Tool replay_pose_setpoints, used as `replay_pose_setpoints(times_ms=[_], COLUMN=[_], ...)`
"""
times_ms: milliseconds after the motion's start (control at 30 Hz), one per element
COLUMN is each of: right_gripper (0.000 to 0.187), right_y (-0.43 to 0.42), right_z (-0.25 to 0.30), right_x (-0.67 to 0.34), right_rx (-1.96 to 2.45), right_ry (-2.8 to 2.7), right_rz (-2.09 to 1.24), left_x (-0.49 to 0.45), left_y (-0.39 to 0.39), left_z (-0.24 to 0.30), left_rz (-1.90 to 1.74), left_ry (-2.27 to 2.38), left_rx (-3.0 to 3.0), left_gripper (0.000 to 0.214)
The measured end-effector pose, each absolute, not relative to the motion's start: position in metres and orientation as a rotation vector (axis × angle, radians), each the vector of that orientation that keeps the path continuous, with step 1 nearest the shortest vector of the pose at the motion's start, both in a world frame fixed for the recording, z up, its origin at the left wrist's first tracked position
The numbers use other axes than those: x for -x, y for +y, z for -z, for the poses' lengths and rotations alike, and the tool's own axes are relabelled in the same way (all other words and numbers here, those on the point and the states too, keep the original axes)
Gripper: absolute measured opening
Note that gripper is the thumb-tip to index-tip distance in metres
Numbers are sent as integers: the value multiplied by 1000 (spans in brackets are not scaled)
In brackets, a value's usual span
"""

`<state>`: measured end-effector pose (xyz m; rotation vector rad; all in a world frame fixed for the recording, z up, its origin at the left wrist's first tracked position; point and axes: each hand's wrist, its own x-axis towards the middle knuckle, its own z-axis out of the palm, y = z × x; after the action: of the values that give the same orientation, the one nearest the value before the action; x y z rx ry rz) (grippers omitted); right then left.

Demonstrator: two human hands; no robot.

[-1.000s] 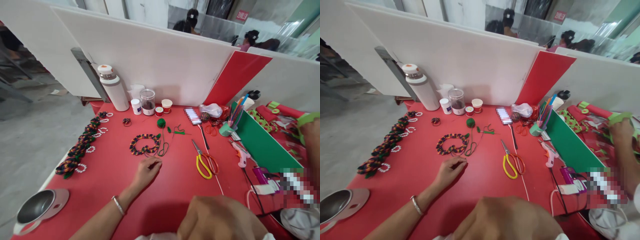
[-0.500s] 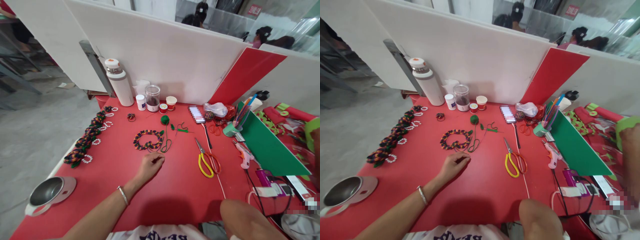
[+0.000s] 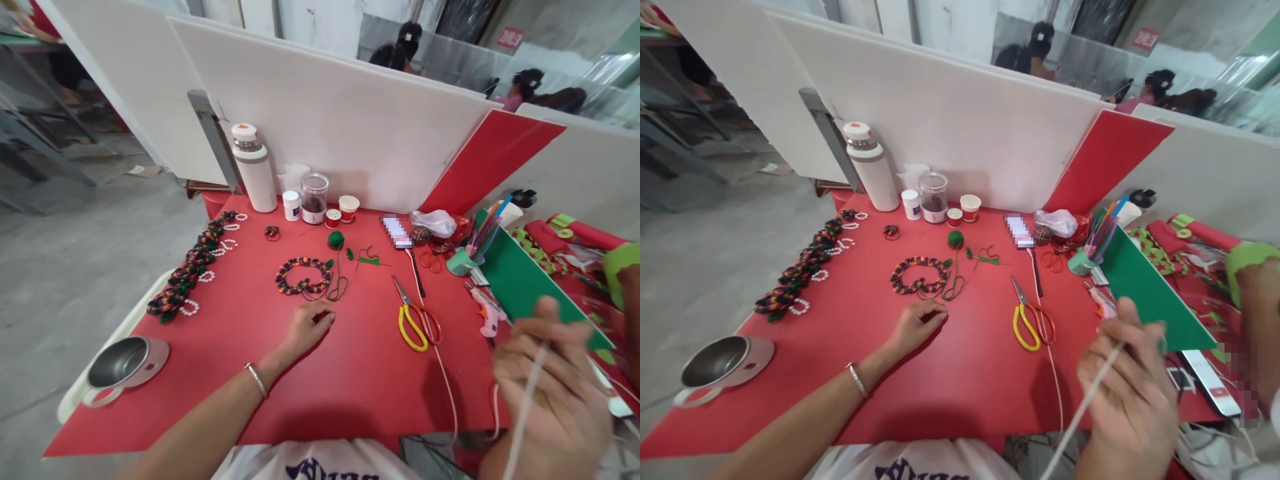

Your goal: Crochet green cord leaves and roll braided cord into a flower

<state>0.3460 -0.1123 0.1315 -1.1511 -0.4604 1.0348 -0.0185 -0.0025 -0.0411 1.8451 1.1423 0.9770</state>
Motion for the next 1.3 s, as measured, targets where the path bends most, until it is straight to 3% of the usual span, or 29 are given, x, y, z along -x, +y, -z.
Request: replay_pose_setpoints(times_ms=[167,433,600,800,1067,1300], right_gripper=[38,23,15,22,36,27], right_y=[-104,-66,-38,-13,-49,-71], right_z=[-74,-26,-29,-34,-65,-101], right_x=[-292,-309,-331,-343,-284,-249], right_rx=[715,824,927,989,1065,1078], right_ry=[-135,-78,-93,-117,-684,-867], right_rz=[-1474,-1563,-1470,-1428,-1381,-1318], left_x=[18,19,20,21,21,20], left_y=[-2,-1,0,1,2,0], left_z=[42,44,44,42,43,40], left_rz=[-961,-965,-967,-965,-915,-885], left_ry=[1129,1135,1142,1136,1127,1134], left_rx=[-1869,-1860,-1842,-1875,-1917,-1905], left_gripper=[18,19,19,17,16,16])
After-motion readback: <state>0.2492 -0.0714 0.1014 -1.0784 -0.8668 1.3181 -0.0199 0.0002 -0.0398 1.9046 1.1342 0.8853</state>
